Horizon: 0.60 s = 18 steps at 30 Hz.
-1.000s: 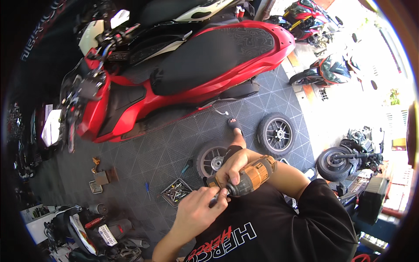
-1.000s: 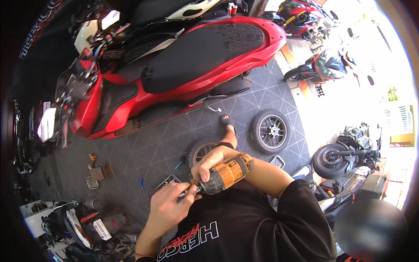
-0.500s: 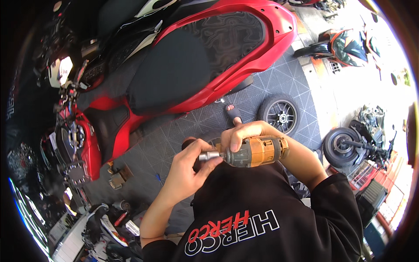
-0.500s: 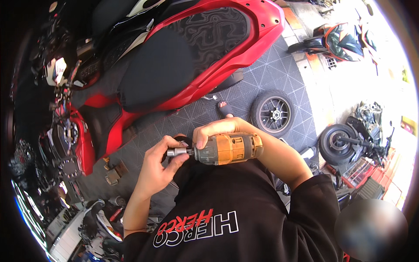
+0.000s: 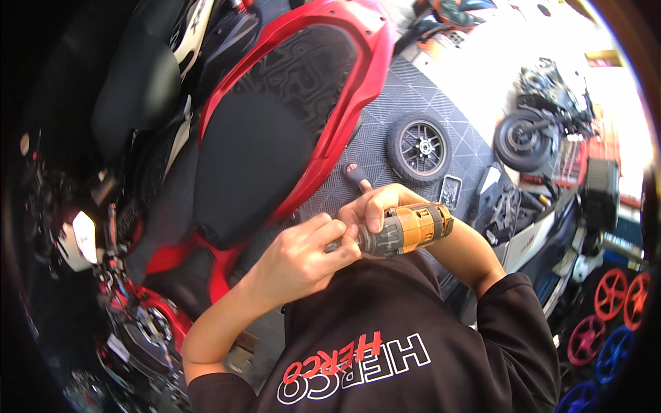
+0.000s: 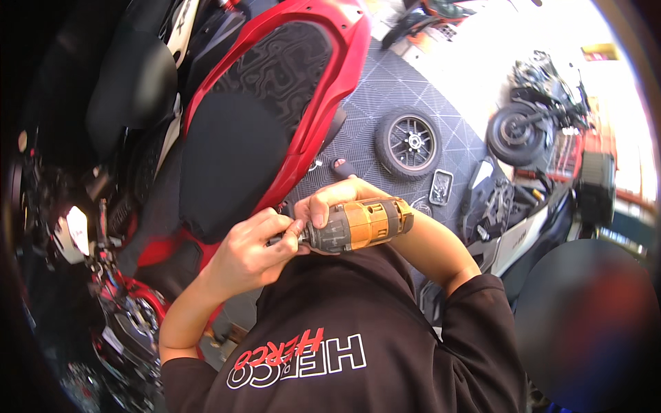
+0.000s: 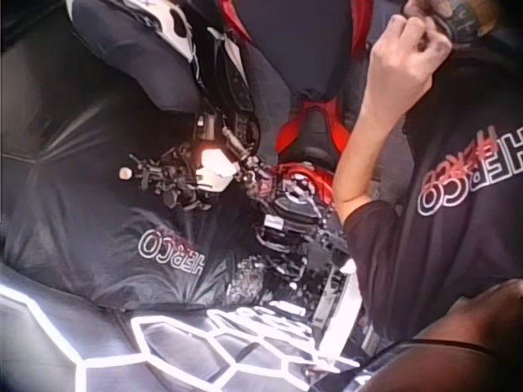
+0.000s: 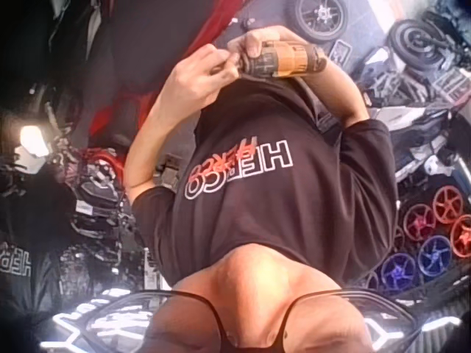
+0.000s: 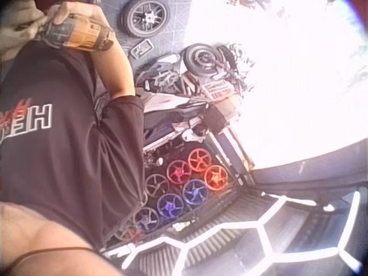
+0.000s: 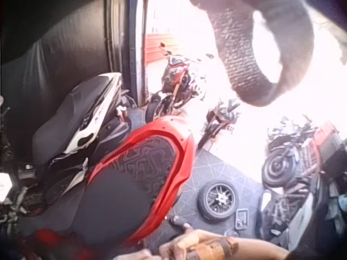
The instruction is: The person uses a power drill to remove bolts from a motorcycle wheel's brake disc. They then remove the disc and place it on the floor. The person continues to remove additional bolts from the wheel hub.
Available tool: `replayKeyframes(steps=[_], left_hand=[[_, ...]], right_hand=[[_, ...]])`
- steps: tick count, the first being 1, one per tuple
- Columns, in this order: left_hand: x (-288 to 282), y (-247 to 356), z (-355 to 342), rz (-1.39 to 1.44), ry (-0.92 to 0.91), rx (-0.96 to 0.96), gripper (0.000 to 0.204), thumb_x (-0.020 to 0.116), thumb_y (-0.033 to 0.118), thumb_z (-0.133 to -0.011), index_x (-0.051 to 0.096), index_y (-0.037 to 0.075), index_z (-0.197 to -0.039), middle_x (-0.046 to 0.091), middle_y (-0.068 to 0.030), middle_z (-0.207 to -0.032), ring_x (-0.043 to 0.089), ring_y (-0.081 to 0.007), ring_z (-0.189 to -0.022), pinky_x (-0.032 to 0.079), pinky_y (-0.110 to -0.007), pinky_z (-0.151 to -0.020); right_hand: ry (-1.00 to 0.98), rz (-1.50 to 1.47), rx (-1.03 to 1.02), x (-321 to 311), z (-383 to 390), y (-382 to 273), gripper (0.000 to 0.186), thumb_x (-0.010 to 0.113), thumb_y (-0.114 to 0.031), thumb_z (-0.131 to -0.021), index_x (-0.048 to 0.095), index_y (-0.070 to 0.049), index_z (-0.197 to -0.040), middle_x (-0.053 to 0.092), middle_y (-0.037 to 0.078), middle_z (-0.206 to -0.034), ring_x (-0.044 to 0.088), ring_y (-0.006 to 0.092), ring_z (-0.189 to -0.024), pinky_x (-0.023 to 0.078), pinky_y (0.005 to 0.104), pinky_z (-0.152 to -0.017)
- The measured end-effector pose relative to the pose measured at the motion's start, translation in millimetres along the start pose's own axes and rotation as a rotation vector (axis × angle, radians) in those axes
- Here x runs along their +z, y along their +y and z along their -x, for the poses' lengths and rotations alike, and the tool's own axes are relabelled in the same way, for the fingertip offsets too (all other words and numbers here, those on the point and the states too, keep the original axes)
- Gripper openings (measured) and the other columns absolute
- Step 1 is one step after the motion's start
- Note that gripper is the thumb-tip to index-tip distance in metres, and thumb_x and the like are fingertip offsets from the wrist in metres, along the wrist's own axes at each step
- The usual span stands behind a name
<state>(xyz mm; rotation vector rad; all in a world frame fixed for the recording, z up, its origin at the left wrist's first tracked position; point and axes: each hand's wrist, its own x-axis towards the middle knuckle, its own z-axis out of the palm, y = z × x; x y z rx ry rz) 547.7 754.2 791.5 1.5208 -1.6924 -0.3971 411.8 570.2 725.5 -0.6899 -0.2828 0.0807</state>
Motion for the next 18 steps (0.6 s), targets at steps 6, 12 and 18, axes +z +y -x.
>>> replayKeyframes(steps=[6,12,18], left_hand=[[-2,28,-14,0.269,-0.119,-0.02,0.022,0.079,0.003,-0.077,0.063,-0.003,-0.091,0.061,-0.0112,-0.079,0.062,-0.0248,-0.062,0.052,-0.034,-0.055],[44,14,-75,0.104,-0.248,0.557,0.02,0.078,0.001,-0.074,0.063,-0.002,-0.088,0.065,-0.0116,-0.087,0.061,-0.0198,-0.061,0.053,-0.031,-0.054],[100,2,-188,0.439,-0.491,0.023,0.035,0.082,0.013,-0.08,0.063,-0.001,-0.106,0.069,-0.0126,-0.094,0.07,-0.0284,-0.079,0.057,-0.036,-0.066]], right_hand=[[0.059,-0.067,-0.134,35,37,12,0.062,0.058,-0.059,-0.093,0.064,0.002,-0.105,0.057,0.018,-0.104,0.06,0.0302,-0.098,0.054,0.0356,-0.08],[0.396,-0.091,-0.22,36,103,13,0.03,0.07,-0.019,-0.083,0.062,0.006,-0.098,0.062,0.019,-0.085,0.062,0.0246,-0.073,0.05,0.0304,-0.063],[0.536,0.094,-0.466,-21,173,-40,0.02,0.071,-0.008,-0.084,0.063,0.001,-0.099,0.063,0.022,-0.097,0.065,0.0269,-0.079,0.052,0.0345,-0.069]])
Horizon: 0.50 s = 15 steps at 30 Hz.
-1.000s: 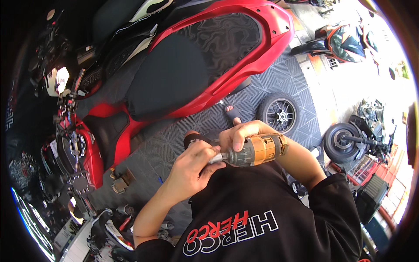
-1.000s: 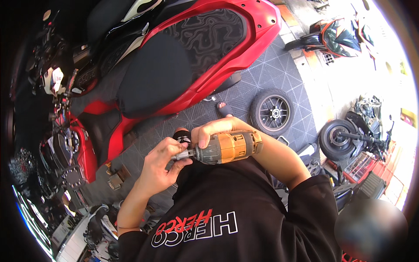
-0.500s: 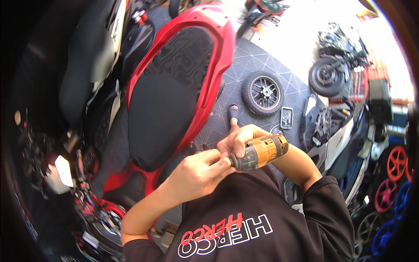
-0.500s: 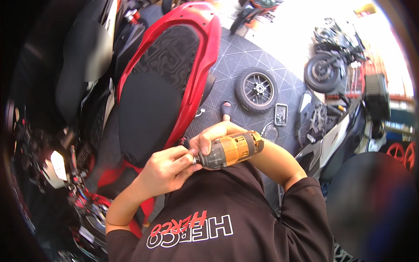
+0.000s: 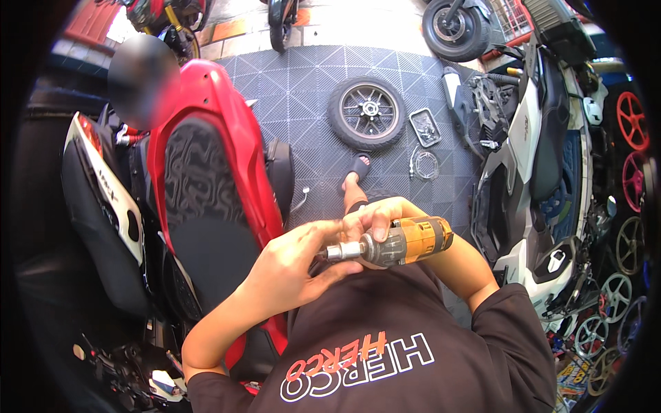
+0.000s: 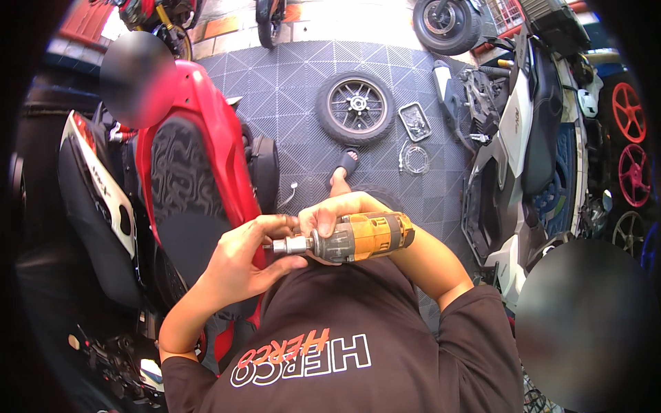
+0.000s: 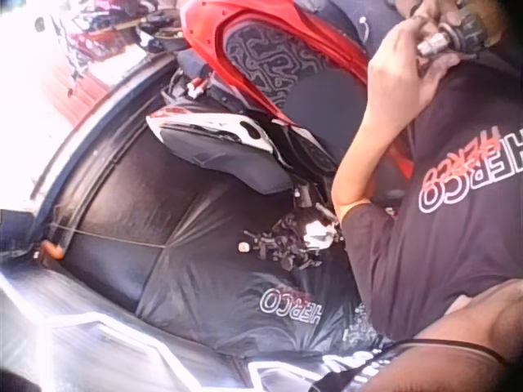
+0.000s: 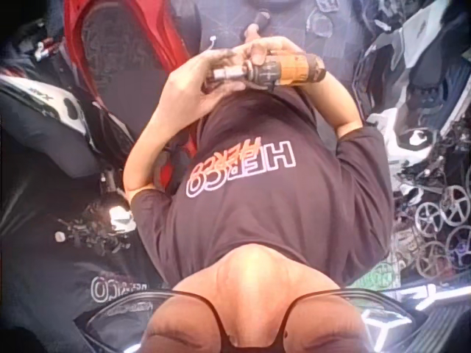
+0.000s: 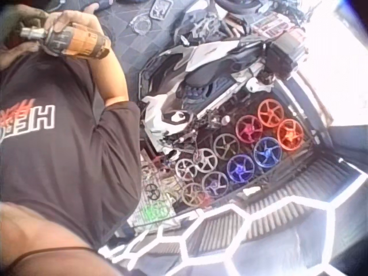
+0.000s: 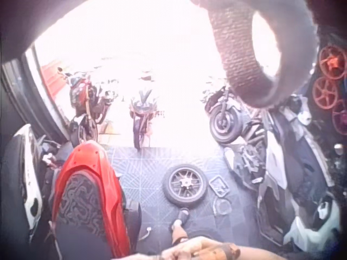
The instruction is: The person uses a power drill to remove bolts from a motorcycle wheel's brake disc. They then remove the disc and place it on the floor. The person continues to remove additional bolts from the wheel hub.
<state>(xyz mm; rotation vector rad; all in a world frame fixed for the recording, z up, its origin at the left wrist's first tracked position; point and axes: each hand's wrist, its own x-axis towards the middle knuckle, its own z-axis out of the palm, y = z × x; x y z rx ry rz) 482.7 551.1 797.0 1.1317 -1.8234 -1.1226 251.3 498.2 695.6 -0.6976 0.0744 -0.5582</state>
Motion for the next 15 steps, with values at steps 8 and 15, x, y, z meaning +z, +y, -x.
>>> replayKeyframes(steps=[8,15], left_hand=[[14,-29,-168,0.223,-0.155,-0.273,0.025,0.079,0.005,-0.083,0.063,-0.002,-0.102,0.065,-0.0102,-0.077,0.065,-0.0166,-0.061,0.05,-0.027,-0.056],[12,-39,-316,-0.126,-0.435,0.344,0.034,0.079,0.005,-0.079,0.061,-0.003,-0.106,0.056,-0.0115,-0.078,0.059,-0.0257,-0.065,0.048,-0.037,-0.056]], right_hand=[[-0.12,0.1,0.229,-148,-14,-119,0.025,0.081,-0.017,-0.081,0.069,-0.003,-0.097,0.066,0.017,-0.097,0.064,0.0255,-0.087,0.049,0.0375,-0.079],[-0.139,0.217,-0.336,-187,-32,-222,0.034,0.086,-0.019,-0.072,0.07,0.002,-0.092,0.066,0.014,-0.088,0.064,0.0247,-0.082,0.051,0.0328,-0.075]])
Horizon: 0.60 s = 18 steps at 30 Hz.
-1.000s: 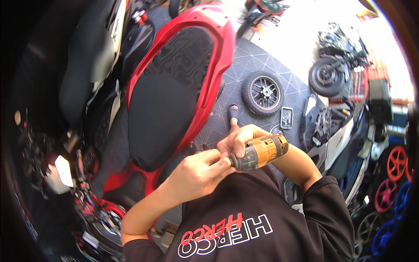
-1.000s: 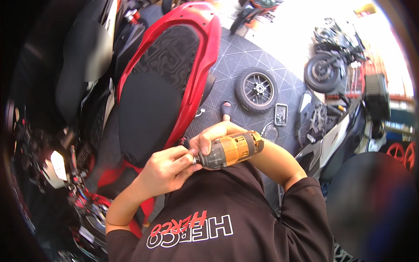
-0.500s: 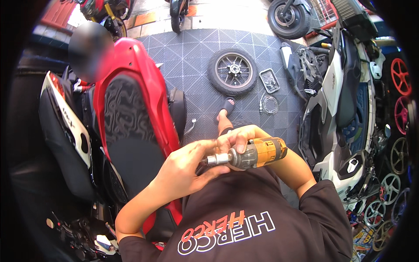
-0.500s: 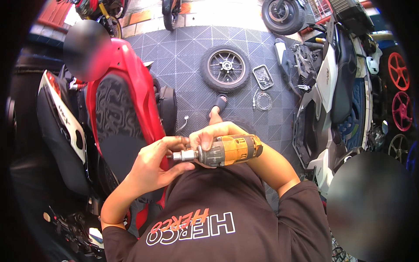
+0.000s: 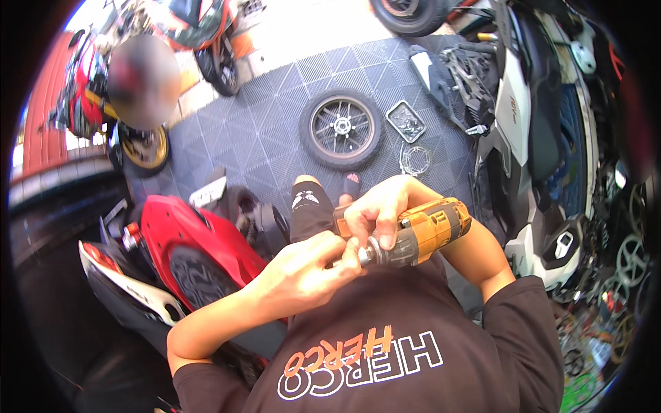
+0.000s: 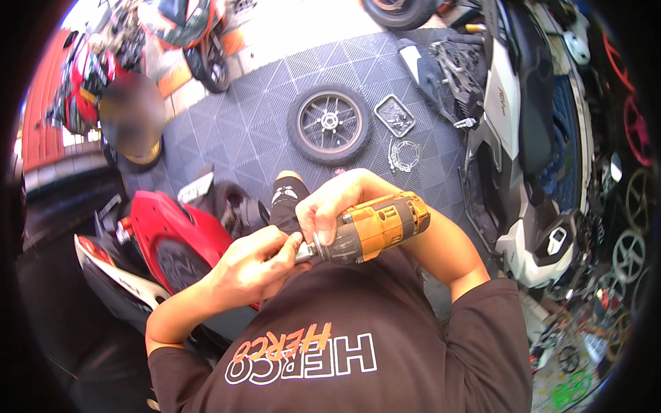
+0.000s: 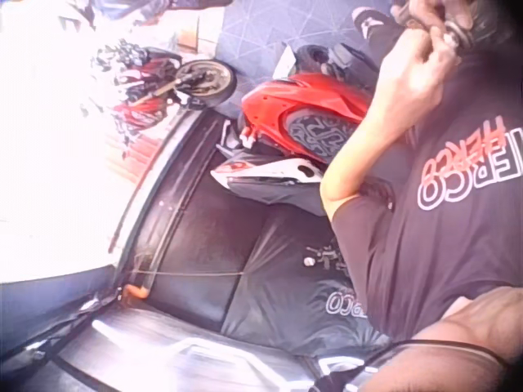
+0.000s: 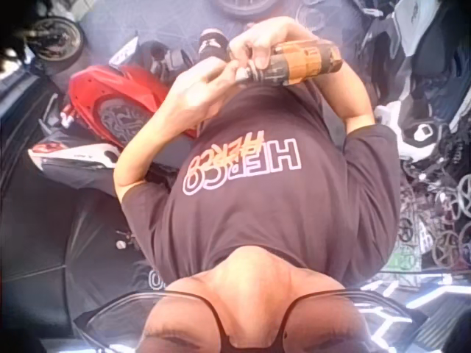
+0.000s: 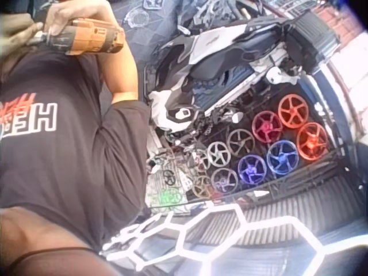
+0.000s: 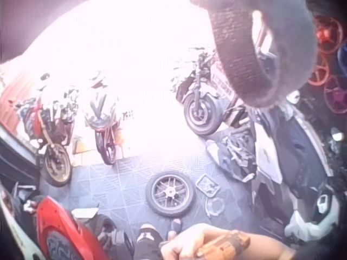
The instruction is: The person uses a power drill to remove bolts from a motorcycle wheel's brake disc. They then remove the disc and place it on the floor. The person continues to remove additional bolts from the wheel hub.
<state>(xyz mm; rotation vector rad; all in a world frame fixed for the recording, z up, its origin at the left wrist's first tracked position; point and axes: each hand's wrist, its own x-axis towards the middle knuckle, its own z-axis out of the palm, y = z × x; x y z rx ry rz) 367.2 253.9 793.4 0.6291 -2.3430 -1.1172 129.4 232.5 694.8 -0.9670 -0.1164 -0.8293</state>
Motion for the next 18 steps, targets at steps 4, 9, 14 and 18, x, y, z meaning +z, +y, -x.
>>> replayKeyframes(steps=[4,9,14,18], left_hand=[[-33,-29,-83,0.201,-0.131,-0.041,0.035,0.08,0.002,-0.078,0.061,-0.004,-0.107,0.059,-0.0119,-0.079,0.06,-0.0273,-0.062,0.048,-0.037,-0.053],[-81,-88,-162,0.208,-0.325,0.039,0.031,0.078,0.003,-0.08,0.061,-0.003,-0.105,0.059,-0.0137,-0.081,0.061,-0.0313,-0.065,0.049,-0.039,-0.057],[-157,-187,-241,-0.028,-0.587,0.255,0.03,0.075,0.007,-0.082,0.06,-0.001,-0.107,0.058,-0.0126,-0.082,0.061,-0.0319,-0.067,0.052,-0.041,-0.061],[-202,-234,-288,-0.15,-0.808,0.362,0.031,0.074,0.012,-0.082,0.063,0.002,-0.108,0.063,-0.0093,-0.092,0.062,-0.028,-0.086,0.05,-0.039,-0.075]], right_hand=[[0.222,-0.053,0.287,-42,14,-18,0.029,0.083,-0.013,-0.073,0.07,0.005,-0.092,0.067,0.015,-0.097,0.064,0.0224,-0.089,0.05,0.0322,-0.075],[0.379,-0.178,0.311,-102,-19,-38,0.043,0.085,-0.021,-0.065,0.069,0.009,-0.09,0.069,0.01,-0.084,0.063,0.0162,-0.072,0.049,0.0274,-0.065],[0.694,-0.026,-0.023,-162,-91,-27,0.032,0.082,-0.016,-0.074,0.069,0.001,-0.097,0.065,0.012,-0.095,0.062,0.0199,-0.085,0.049,0.0296,-0.066],[1.019,0.025,-0.544,-140,-147,-9,0.028,0.075,-0.007,-0.085,0.064,0.004,-0.108,0.062,0.016,-0.112,0.062,0.0254,-0.104,0.05,0.0347,-0.091]])
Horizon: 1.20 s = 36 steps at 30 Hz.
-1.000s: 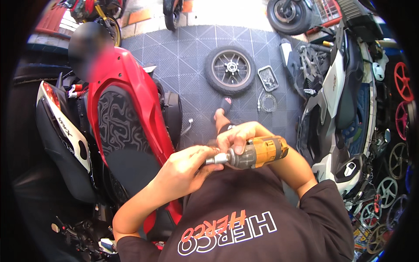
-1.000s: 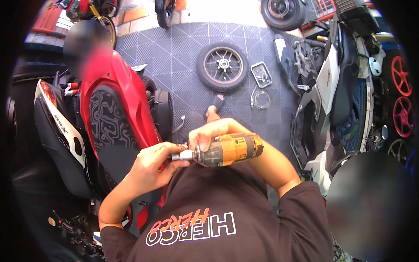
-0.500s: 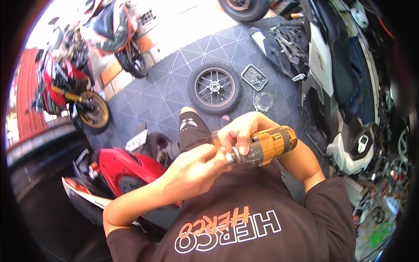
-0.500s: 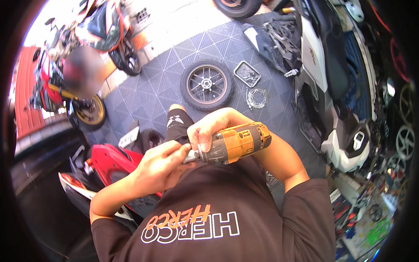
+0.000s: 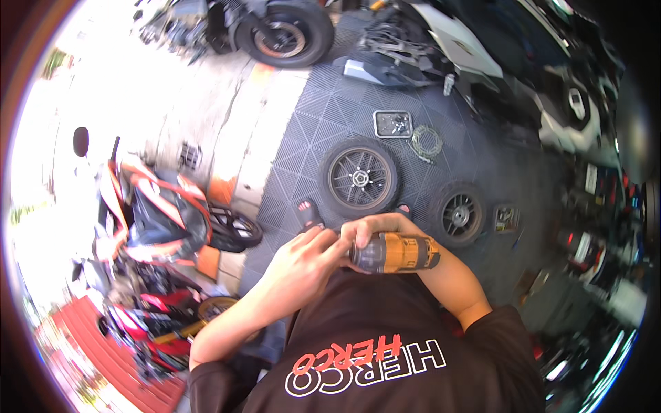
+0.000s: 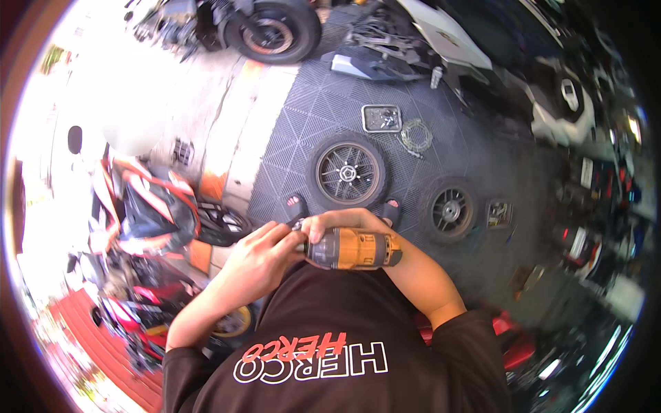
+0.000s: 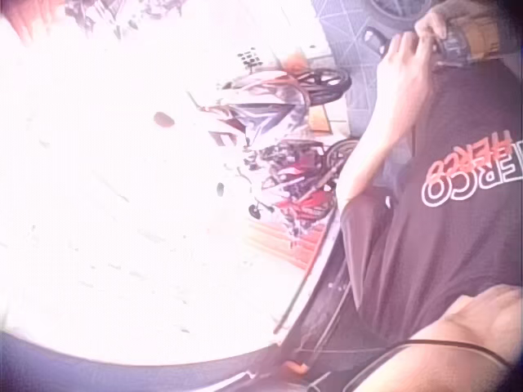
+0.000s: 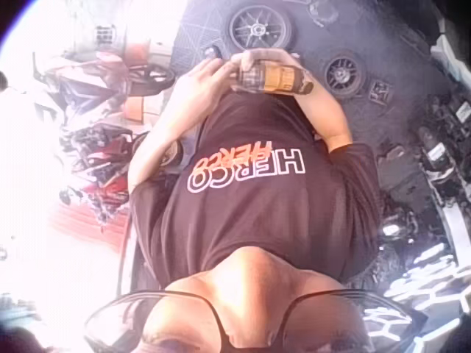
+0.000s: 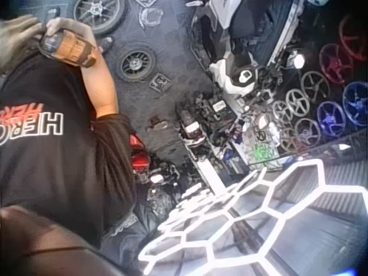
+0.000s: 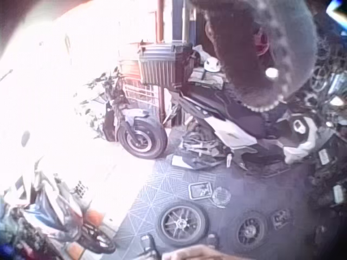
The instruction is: The person uses a power drill to remove bolts from a motorcycle wheel's brake disc. They then remove the disc and place it on the floor. The person continues to remove additional bolts from the wheel hub.
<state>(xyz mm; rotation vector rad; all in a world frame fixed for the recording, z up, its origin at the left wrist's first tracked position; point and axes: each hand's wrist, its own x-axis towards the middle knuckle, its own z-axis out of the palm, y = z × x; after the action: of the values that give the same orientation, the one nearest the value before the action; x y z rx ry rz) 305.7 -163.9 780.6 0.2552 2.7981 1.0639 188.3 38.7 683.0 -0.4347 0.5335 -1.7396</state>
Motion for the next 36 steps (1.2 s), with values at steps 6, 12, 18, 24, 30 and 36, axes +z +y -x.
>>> replayKeyframes(steps=[6,12,18,24,30,36], left_hand=[[-52,-31,-27,-0.073,-0.077,0.368,0.049,0.084,0.02,-0.072,0.063,0.009,-0.115,0.065,-0.0076,-0.115,0.062,-0.0275,-0.105,0.044,-0.045,-0.093],[10,53,-71,0.018,-0.288,0.731,0.066,0.09,0.032,-0.066,0.06,0.006,-0.118,0.063,-0.0101,-0.122,0.061,-0.0286,-0.114,0.046,-0.046,-0.098],[102,31,-115,0.329,-0.165,0.93,0.035,0.083,0.002,-0.064,0.063,0.002,-0.092,0.066,-0.0102,-0.09,0.066,-0.0266,-0.082,0.052,-0.039,-0.078],[114,-4,-161,0.415,-0.263,0.985,0.028,0.08,0.002,-0.064,0.063,0.003,-0.086,0.066,-0.0106,-0.087,0.067,-0.0254,-0.077,0.051,-0.036,-0.072],[105,-59,-219,0.445,-0.505,1.104,0.025,0.078,0.003,-0.066,0.063,0.004,-0.085,0.066,-0.0099,-0.087,0.065,-0.0277,-0.078,0.049,-0.039,-0.073],[73,-95,-205,0.449,-0.762,1.103,0.023,0.08,0.008,-0.067,0.065,0.005,-0.085,0.067,-0.0106,-0.086,0.065,-0.0299,-0.08,0.05,-0.04,-0.075]], right_hand=[[0.365,0.082,-0.142,62,-1,5,0.029,0.074,-0.017,-0.09,0.066,-0.001,-0.113,0.066,0.01,-0.109,0.064,0.0147,-0.095,0.052,0.0291,-0.086],[0.404,-0.442,0.254,-30,22,43,0.041,0.048,-0.044,-0.103,0.066,-0.007,-0.108,0.068,0.009,-0.093,0.064,0.0154,-0.079,0.053,0.0263,-0.073],[0.821,-0.021,-0.191,-24,55,68,0.048,0.035,-0.049,-0.105,0.059,-0.011,-0.123,0.065,0.006,-0.093,0.062,0.0121,-0.08,0.052,0.029,-0.072],[0.99,0.427,0.073,9,102,36,0.059,0.047,-0.048,-0.099,0.05,-0.009,-0.143,0.062,0.017,-0.132,0.063,0.0235,-0.115,0.047,0.0398,-0.1],[1.202,0.527,-0.27,5,35,90,0.087,0.077,-0.021,-0.075,0.038,-0.007,-0.151,0.06,0.019,-0.133,0.063,0.0264,-0.114,0.05,0.0397,-0.098],[1.67,0.509,-0.404,0,-93,121,0.027,0.071,-0.018,-0.072,0.065,-0.004,-0.094,0.07,0.017,-0.09,0.068,0.0265,-0.081,0.053,0.041,-0.072]])
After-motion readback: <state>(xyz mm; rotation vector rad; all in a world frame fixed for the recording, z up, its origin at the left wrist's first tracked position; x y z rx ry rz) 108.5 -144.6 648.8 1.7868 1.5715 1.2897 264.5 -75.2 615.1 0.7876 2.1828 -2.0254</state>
